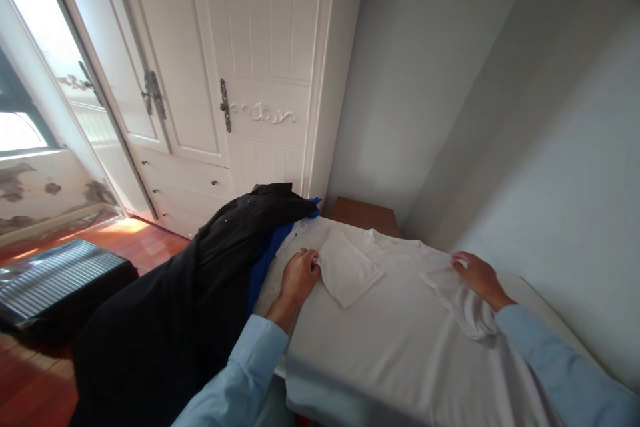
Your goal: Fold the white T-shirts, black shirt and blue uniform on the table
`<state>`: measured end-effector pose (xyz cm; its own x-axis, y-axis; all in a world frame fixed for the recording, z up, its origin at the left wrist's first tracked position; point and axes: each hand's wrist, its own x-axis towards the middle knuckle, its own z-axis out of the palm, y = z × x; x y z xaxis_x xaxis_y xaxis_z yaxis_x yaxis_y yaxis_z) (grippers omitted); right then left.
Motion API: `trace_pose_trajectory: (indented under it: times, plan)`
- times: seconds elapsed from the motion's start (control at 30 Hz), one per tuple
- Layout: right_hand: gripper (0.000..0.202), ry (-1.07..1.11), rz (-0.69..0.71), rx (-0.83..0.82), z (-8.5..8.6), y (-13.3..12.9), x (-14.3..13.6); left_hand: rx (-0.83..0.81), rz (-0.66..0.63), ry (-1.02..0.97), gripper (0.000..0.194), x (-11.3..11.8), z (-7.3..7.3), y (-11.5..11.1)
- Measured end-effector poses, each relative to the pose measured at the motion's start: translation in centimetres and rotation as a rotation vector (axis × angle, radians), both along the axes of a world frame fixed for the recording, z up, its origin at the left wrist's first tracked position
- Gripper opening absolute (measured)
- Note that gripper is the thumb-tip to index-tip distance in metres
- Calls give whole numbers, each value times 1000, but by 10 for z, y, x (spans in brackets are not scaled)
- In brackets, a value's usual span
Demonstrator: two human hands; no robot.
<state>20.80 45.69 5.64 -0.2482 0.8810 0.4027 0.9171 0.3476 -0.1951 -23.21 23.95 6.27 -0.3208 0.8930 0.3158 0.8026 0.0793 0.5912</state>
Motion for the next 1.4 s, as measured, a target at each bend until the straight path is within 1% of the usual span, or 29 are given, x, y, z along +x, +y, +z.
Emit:
trace_pose_trajectory:
  times: [0.03,0.07,0.13,0.17,0.2,0.23,0.27,0.33,0.4,0.47,0.57,0.7,0.9,1.03,1.17,1.27,1.33,1.4]
  plan:
    - [47,16,24,-1,4,-2,-23,-5,-1,4,30,0,1,0]
    - [46,32,78,-4,8,-5,-51,-8,0,9,31,0,2,0]
    - [42,142,273,-98,16,-15,-115,-16,9,22,32,0,3,-1]
    - [39,190,344,-162,19,-21,-148,-20,19,28,32,0,3,-2]
    - [37,213,372,-231,22,-26,-180,-24,29,33,31,0,3,-2]
    - [36,211,378,-299,24,-30,-209,-31,38,36,30,0,3,-3]
    - [36,206,380,-322,25,-32,-236,-38,44,37,30,0,3,-3]
    - [36,198,365,-352,25,-30,-278,-55,50,34,29,1,3,-4]
    - [34,197,325,-368,23,-20,-307,-63,62,29,30,1,4,-4]
    - [31,204,283,-386,22,-6,-327,-55,76,27,32,2,4,-4]
    - [27,234,254,-429,20,12,-345,-44,67,36,33,3,4,-4]
    - [26,321,248,-485,14,25,-358,-51,25,49,33,4,4,-4]
    - [32,461,282,-484,1,32,-362,-9,-53,105,31,4,5,-6]
    - [29,489,306,-477,-2,32,-360,26,-92,144,25,5,5,-8]
    - [24,489,376,-486,4,29,-355,74,-83,129,20,8,4,-10]
    - [30,461,410,-478,15,23,-347,82,-30,113,20,9,3,-9]
    - [33,432,422,-432,23,13,-337,62,-12,119,22,8,3,-8]
    - [37,404,449,-375,31,-6,-324,23,-8,128,23,7,4,-7]
